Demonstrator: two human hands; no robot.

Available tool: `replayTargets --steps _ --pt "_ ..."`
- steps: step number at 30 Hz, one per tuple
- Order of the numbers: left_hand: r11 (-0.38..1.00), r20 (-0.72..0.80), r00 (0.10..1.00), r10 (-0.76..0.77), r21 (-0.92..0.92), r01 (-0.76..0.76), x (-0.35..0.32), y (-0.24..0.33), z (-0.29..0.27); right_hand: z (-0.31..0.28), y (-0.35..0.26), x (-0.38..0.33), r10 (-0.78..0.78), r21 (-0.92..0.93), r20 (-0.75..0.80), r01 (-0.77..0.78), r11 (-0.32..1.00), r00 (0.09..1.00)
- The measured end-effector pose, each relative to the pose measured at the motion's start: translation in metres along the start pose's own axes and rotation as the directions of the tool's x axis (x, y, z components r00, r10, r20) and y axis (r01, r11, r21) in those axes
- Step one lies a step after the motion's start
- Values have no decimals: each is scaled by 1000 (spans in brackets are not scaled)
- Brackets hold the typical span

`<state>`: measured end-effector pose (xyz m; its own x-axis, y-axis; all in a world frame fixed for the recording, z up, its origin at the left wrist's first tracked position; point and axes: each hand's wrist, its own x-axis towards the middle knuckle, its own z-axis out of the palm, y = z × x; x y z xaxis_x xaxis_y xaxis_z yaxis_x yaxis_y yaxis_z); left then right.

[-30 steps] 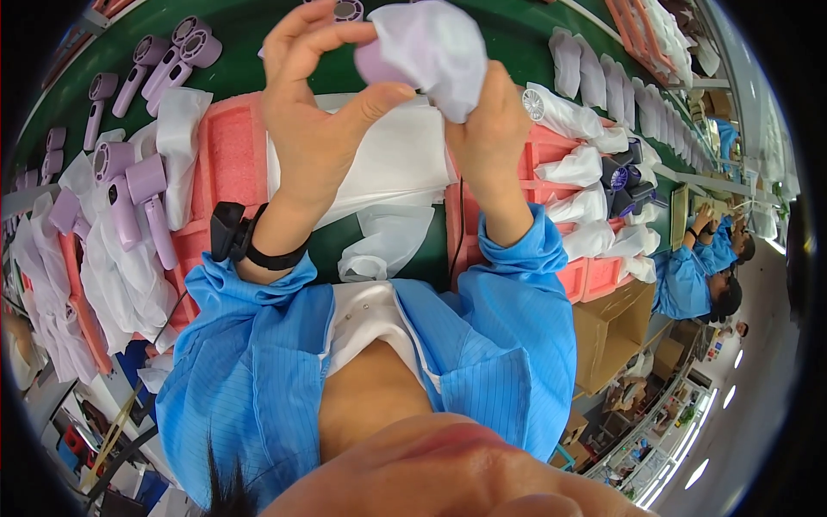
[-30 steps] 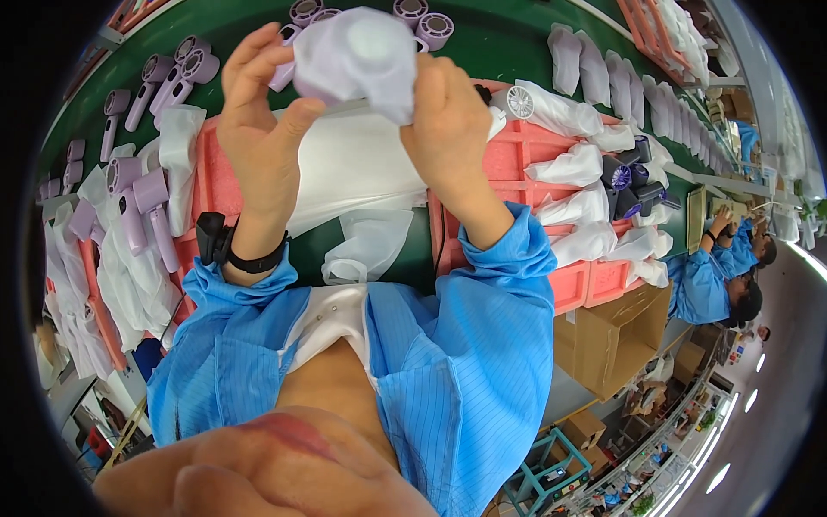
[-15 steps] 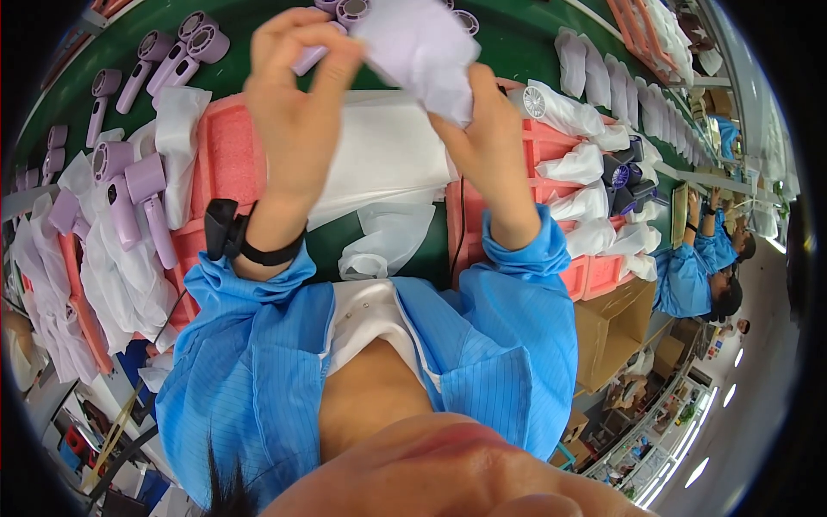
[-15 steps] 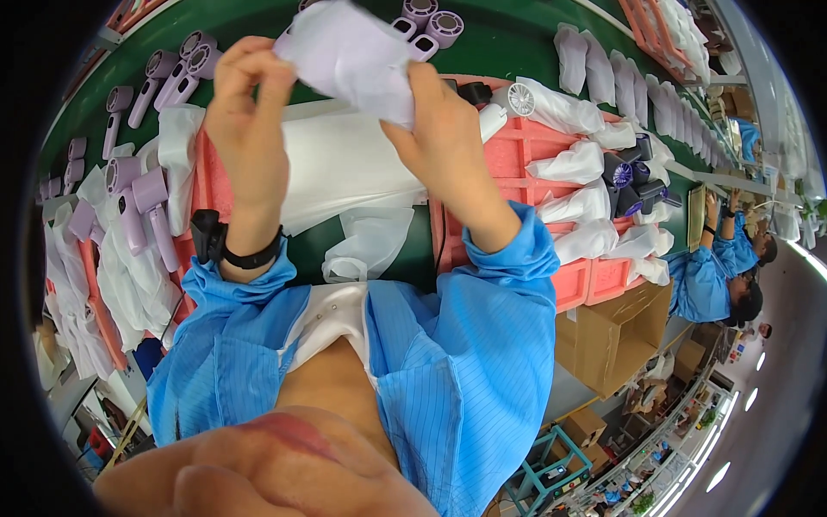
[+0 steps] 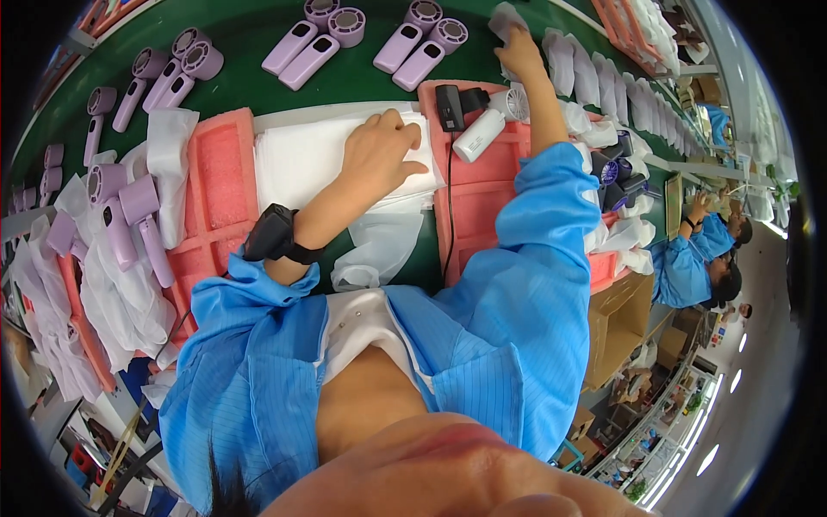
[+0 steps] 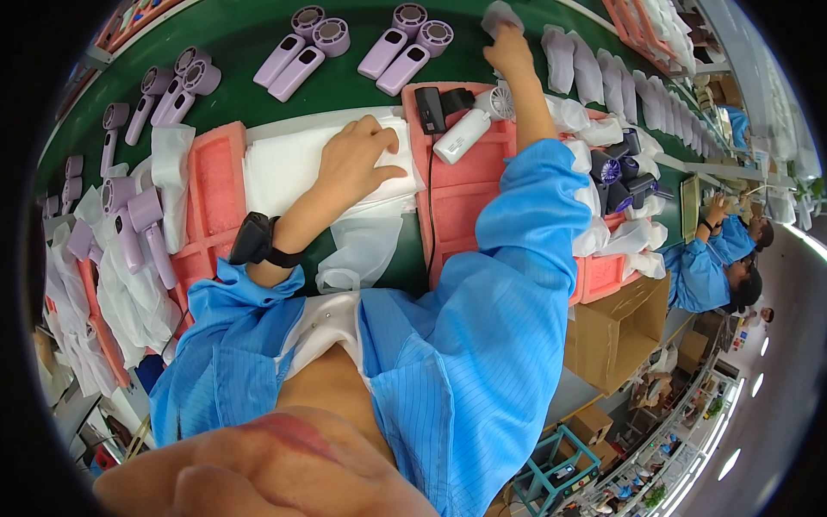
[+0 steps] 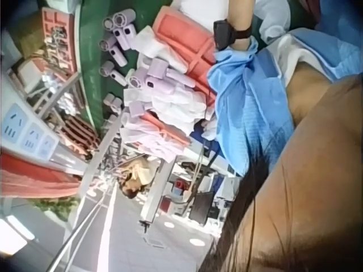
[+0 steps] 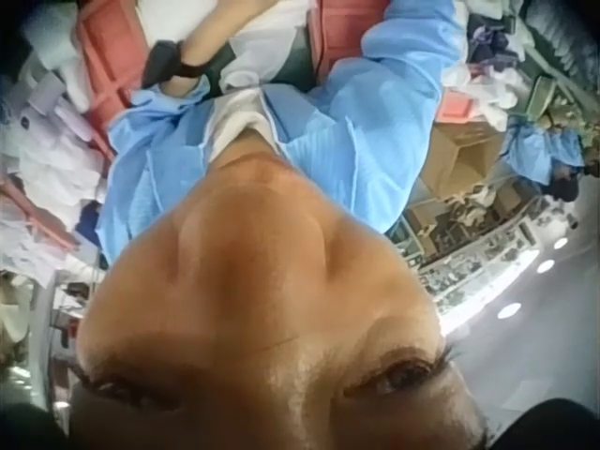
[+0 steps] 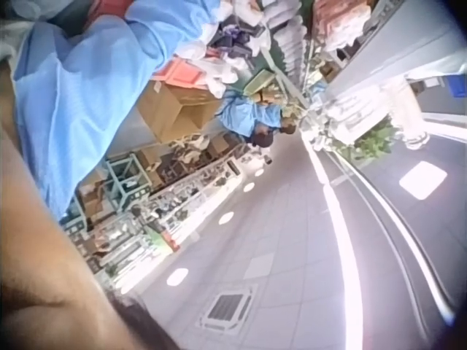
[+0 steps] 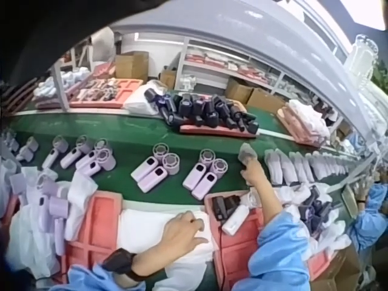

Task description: The person packages handheld fans by hand, wrapping each fan's head in a white foam sheet and placing it into a pink tray. This process is repeated for several fans, and finally, the person places a black plastic stand into the tray.

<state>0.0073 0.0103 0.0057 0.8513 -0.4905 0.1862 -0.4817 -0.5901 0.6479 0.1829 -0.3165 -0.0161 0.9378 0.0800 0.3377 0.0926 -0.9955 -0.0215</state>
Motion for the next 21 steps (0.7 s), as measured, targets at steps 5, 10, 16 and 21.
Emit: replayTargets --steps 5,10,16,21 --pt "994 -102 990 100 59 -94 -1 0 16 20 -37 18 -244 867 257 -111 486 935" --pt "995 -133 988 73 70 -64 0 5 11 -37 -56 22 -264 846 350 -183 500 899" --pt "997 -86 995 59 44 -55 -1 -5 10 -183 -110 -47 41 571 -37 -12 821 999" --pt "994 2 997 -73 -84 72 3 5 -4 -197 -103 -106 71 625 46 -84 776 996"
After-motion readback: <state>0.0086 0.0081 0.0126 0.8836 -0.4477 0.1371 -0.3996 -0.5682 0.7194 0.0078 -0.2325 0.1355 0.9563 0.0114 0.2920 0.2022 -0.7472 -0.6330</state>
